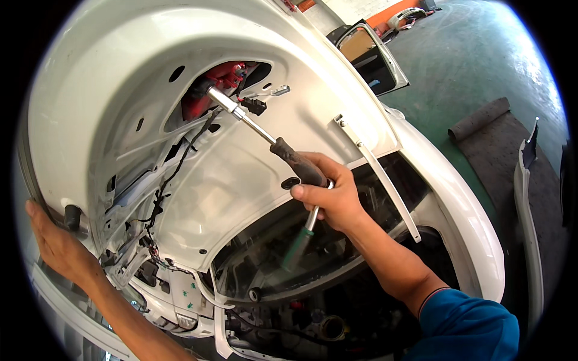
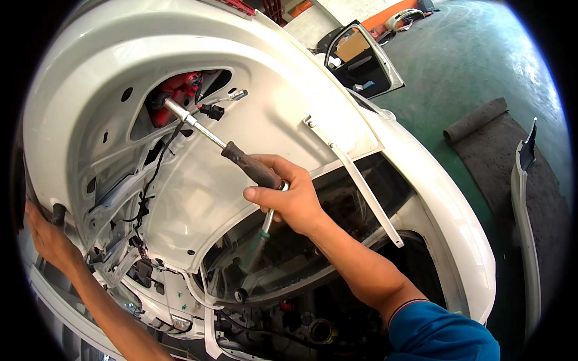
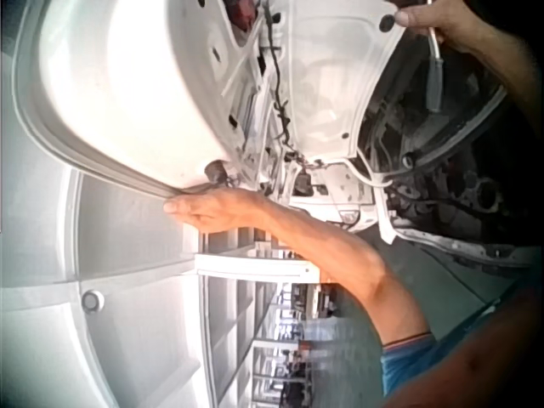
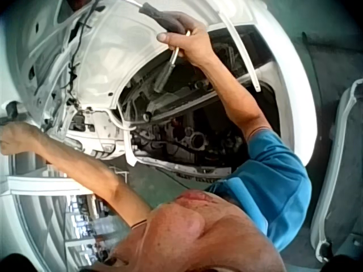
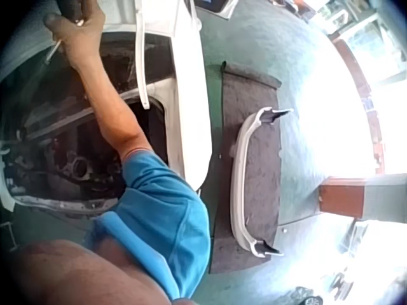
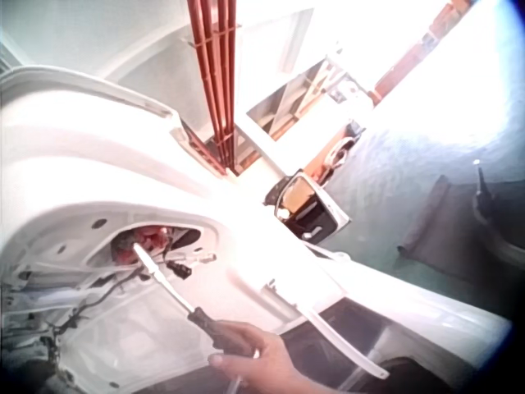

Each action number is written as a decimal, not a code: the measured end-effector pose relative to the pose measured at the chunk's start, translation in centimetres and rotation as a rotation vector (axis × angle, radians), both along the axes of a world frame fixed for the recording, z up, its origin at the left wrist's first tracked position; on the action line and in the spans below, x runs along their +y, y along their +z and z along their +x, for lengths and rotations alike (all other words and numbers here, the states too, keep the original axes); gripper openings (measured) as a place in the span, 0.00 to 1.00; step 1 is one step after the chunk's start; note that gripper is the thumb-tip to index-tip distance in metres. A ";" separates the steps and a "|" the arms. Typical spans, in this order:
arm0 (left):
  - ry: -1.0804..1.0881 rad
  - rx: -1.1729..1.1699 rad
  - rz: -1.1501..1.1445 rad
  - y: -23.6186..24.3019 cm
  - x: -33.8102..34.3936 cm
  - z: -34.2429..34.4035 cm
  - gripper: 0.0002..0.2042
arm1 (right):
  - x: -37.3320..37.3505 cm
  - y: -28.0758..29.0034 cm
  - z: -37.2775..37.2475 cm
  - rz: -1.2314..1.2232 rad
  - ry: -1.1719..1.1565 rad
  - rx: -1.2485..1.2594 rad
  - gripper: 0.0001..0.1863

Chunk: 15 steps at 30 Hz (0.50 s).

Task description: The person installs a bulb into the rear light assembly, secures it with a socket wrench, reconnects the wiring harness, and fits a rubber seal along the trunk lid edge. The work is performed at the open trunk of a white car in a garage.

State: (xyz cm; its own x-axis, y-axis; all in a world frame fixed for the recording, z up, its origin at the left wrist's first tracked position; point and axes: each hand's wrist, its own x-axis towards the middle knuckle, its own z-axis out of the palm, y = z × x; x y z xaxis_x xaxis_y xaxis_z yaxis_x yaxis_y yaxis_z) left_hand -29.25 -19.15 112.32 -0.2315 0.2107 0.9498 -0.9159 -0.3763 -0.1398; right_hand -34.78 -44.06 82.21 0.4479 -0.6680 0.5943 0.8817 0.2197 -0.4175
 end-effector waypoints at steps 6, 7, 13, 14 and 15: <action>0.027 0.026 -0.024 0.2 0.4 0.4 0.35 | 0.7 0.3 0.6 0.084 0.207 -0.049 0.30; 0.046 -0.010 -0.008 0.4 0.5 0.6 0.35 | 0.5 0.1 0.6 0.108 0.223 -0.108 0.30; 0.101 0.040 -0.006 1.2 1.5 1.5 0.33 | 0.7 -5.8 -1.7 0.053 0.094 0.025 0.37; 0.131 0.045 0.012 1.3 1.6 1.5 0.32 | 1.3 -7.4 -2.0 0.019 0.093 0.030 0.36; 0.142 0.034 0.021 1.4 1.7 1.5 0.31 | 1.9 -9.3 -2.5 -0.090 0.164 0.070 0.34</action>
State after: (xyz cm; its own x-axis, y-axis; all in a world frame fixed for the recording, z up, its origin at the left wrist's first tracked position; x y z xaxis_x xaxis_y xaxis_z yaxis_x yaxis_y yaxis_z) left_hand -27.77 -17.47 113.72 -0.2252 0.1577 0.9615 -0.8580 -0.4997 -0.1190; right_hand -37.32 -42.12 72.87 0.5890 -0.5281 0.6118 0.8050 0.3170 -0.5015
